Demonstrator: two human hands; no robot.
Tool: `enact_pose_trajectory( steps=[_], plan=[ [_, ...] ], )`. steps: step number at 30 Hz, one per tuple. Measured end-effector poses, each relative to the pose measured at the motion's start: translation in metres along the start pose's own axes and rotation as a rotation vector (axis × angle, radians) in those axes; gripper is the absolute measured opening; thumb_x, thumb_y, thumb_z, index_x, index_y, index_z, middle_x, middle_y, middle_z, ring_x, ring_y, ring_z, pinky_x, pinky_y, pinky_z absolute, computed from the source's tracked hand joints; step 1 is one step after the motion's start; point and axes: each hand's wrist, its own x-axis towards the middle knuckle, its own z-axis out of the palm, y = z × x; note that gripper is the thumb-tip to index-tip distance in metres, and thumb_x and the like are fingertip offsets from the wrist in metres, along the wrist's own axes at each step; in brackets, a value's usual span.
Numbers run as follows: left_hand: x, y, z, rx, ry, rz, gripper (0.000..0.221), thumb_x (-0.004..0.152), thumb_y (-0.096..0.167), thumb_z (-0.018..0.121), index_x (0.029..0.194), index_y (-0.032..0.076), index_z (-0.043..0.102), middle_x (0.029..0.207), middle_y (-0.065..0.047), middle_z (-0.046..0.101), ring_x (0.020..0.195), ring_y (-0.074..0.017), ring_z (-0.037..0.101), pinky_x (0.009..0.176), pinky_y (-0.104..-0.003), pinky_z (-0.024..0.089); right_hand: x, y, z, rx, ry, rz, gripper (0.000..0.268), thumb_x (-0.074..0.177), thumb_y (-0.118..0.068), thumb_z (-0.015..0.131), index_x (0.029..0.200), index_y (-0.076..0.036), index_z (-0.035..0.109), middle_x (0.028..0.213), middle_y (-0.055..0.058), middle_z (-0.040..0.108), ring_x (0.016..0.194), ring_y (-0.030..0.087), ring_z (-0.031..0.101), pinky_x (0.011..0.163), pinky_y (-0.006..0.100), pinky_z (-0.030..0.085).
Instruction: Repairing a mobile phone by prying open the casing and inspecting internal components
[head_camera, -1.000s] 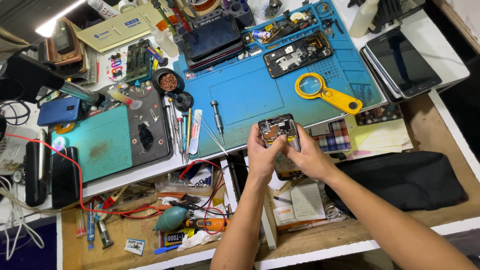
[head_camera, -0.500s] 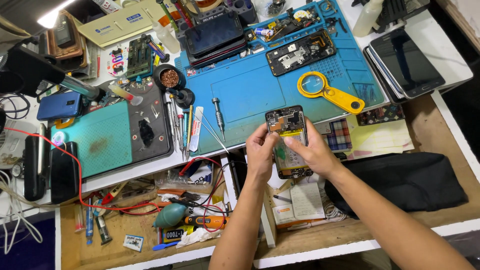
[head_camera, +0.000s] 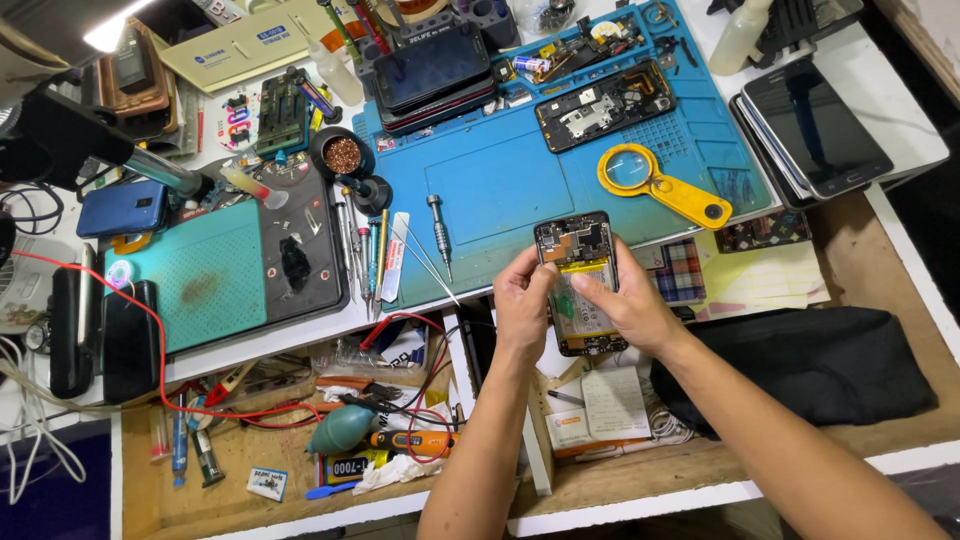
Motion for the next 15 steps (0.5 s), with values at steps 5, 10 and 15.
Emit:
enact_pose_trajectory(
  steps=[5,10,15],
  plan=[
    [-0.004,0.003,-0.004,-0.086,-0.053,-0.083,0.047,0.091,0.016,0.064,0.137,0.005,0.065,0.115,-0.009,0.073,0.092,-0.0115,0.064,0.075,-0.028,0.058,0.0,-0.005,0.003,0.072,0.039,0.015,0.053,0.096,-0.019,0.063,0.142,-0.003,0.042,0.124,0.022,0.064,0.117,0.036,0.063,0.109,0.058,0.043],
    [-0.011,0.031,0.006,-0.104,-0.115,-0.145,0.061,0.088,0.017,0.063,0.148,0.004,0.055,0.13,-0.017,0.066,0.104,-0.0168,0.061,0.091,-0.035,0.058,0.004,-0.024,0.0,0.115,0.128,-0.024,0.043,0.098,-0.022,0.059,0.135,-0.008,0.041,0.12,0.016,0.064,0.113,0.028,0.064,0.106,0.053,0.05],
    [-0.01,0.014,0.002,-0.004,-0.202,-0.175,0.045,0.091,0.008,0.063,0.136,0.008,0.069,0.117,-0.013,0.075,0.102,-0.0156,0.07,0.086,-0.032,0.061,0.004,-0.046,0.004,0.201,0.265,-0.078,0.039,0.099,-0.021,0.06,0.133,-0.01,0.043,0.114,0.011,0.063,0.109,0.024,0.063,0.107,0.048,0.051]
  ],
)
